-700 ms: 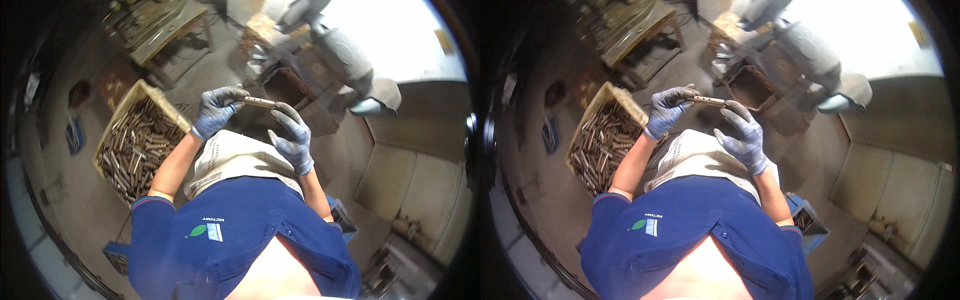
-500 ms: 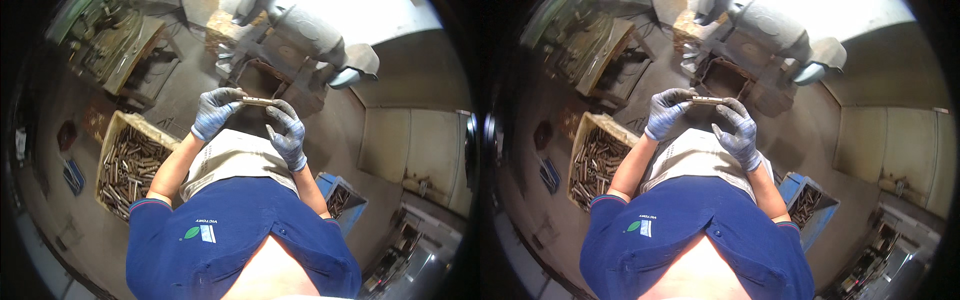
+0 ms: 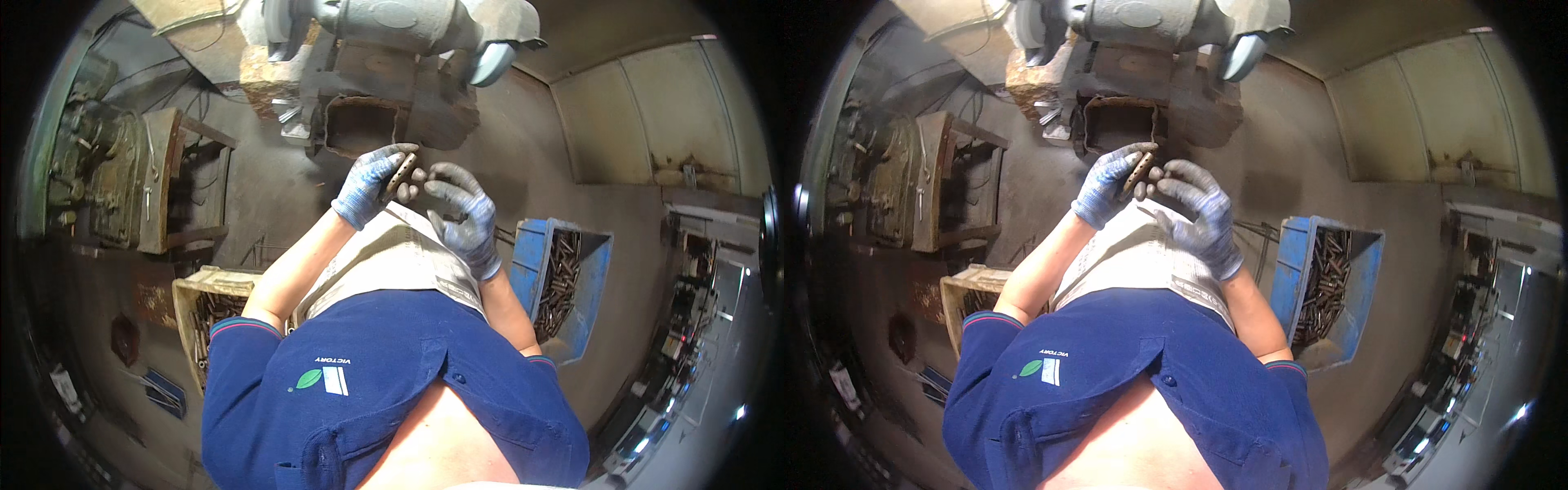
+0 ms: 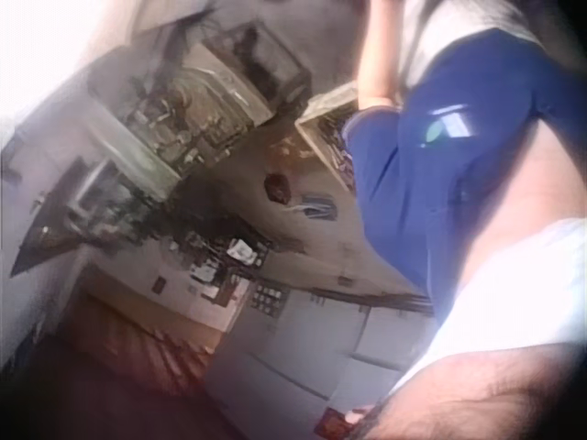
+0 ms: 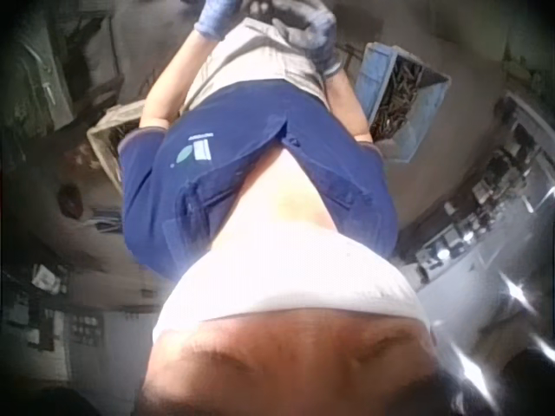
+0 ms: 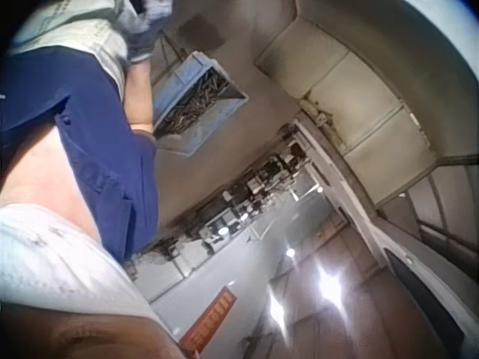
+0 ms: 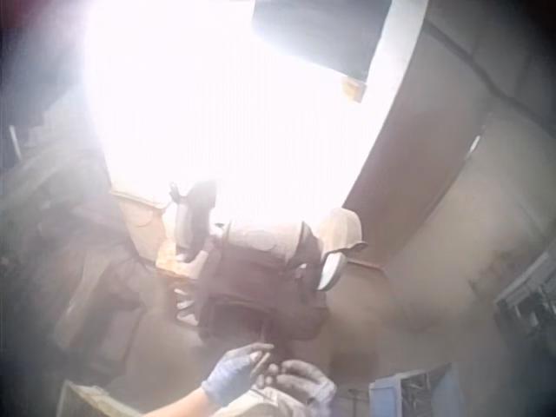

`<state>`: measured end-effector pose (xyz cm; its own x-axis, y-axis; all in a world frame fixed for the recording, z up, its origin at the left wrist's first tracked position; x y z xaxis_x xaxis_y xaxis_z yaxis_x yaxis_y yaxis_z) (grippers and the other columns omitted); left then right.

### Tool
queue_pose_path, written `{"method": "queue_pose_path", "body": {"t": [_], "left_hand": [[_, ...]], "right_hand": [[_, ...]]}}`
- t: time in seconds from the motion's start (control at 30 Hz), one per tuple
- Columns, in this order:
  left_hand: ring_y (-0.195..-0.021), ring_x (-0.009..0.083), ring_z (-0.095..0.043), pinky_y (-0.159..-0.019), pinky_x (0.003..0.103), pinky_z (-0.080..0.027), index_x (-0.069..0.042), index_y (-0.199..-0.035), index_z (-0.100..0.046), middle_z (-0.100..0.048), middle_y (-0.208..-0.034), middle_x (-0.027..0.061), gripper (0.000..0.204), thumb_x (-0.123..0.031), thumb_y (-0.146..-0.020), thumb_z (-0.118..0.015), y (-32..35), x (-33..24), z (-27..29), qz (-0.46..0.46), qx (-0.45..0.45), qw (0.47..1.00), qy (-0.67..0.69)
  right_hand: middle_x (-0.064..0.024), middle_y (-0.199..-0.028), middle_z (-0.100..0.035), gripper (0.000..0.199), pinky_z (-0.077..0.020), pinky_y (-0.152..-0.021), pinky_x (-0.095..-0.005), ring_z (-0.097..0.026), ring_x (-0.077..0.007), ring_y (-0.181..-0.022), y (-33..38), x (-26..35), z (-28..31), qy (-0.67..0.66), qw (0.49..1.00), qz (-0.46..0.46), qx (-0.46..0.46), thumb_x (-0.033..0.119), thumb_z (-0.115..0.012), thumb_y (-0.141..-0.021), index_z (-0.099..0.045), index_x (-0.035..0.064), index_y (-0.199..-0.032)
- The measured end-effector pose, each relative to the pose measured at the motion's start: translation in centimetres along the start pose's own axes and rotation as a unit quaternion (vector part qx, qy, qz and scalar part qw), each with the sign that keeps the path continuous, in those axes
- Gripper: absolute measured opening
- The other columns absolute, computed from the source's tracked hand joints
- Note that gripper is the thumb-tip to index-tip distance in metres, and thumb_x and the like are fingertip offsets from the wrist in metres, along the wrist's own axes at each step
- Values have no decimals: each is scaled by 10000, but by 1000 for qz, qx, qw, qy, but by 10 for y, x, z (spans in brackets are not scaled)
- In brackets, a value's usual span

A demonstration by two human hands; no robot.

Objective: The person picks up metal tubes from a bin and grinds the edges of each tube against a bench grinder. They repeatedly pick a tube from one bin, hold it against the rotating grinding wheel, rotate the tube to reach all edges, and then place it into a different bin.

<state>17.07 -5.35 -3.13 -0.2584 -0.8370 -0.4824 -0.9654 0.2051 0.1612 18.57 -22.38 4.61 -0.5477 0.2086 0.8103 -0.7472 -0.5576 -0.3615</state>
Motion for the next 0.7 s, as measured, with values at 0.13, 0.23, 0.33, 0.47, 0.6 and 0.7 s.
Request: {"method": "queue_pose_path", "body": {"t": [0.13,0.23,0.33,0.47,0.6,0.7], "left_hand": [[-533,166,-613,-448,208,-491,86,-1156,-488,-627,-790,146,353,-161,-905,-491,-9,7,-13,76,21,994,-70],[-509,146,-609,-428,197,-487,88,-1146,-497,-633,-797,125,354,-171,-905,-489,-14,13,-8,133,59,983,-112],[-480,146,-600,-398,200,-477,76,-1128,-518,-636,-794,123,332,-171,-910,-471,-22,14,-10,159,54,976,-135],[-475,152,-598,-398,209,-480,73,-1114,-536,-638,-790,128,322,-164,-909,-461,-41,16,-9,148,38,977,-146],[-561,174,-631,-463,238,-517,57,-1099,-555,-646,-816,136,328,-201,-903,-507,-56,15,-18,125,-5,977,-173],[-677,196,-653,-541,269,-545,45,-1102,-558,-652,-846,143,376,-262,-883,-568,-75,19,-20,106,-29,972,-208]], "right_hand": [[-145,-1100,-536,277,-510,-815,-306,-593,-231,-973,9,-19,-1,-75,992,-98,30,39,-742,-682,-641,-19,-933],[-133,-1071,-531,221,-508,-809,-291,-591,-217,-956,18,-23,-1,-81,987,-135,7,6,-704,-716,-639,-29,-925],[-122,-1054,-531,175,-507,-802,-281,-588,-204,-950,20,-34,1,-144,978,-154,-10,-5,-670,-748,-642,-34,-917],[-105,-1047,-535,141,-503,-805,-274,-585,-179,-939,7,-57,14,-102,990,-94,26,-8,-644,-770,-648,-36,-908],[-103,-1042,-544,136,-497,-812,-283,-584,-174,-937,-5,-77,29,-169,980,-99,38,-6,-633,-779,-656,-32,-910],[-109,-1050,-547,132,-493,-811,-280,-582,-168,-937,-14,-101,48,-179,979,-88,45,5,-611,-799,-661,-33,-915]]}}
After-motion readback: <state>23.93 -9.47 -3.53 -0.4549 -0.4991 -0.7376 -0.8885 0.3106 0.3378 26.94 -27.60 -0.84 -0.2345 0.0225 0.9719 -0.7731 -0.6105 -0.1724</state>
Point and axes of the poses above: each hand's wrist, its own y-axis away from the middle knuckle, its own z-axis out of the back of the hand, x = y × z, the point moved 1 cm from there along -y, towards the middle knuckle
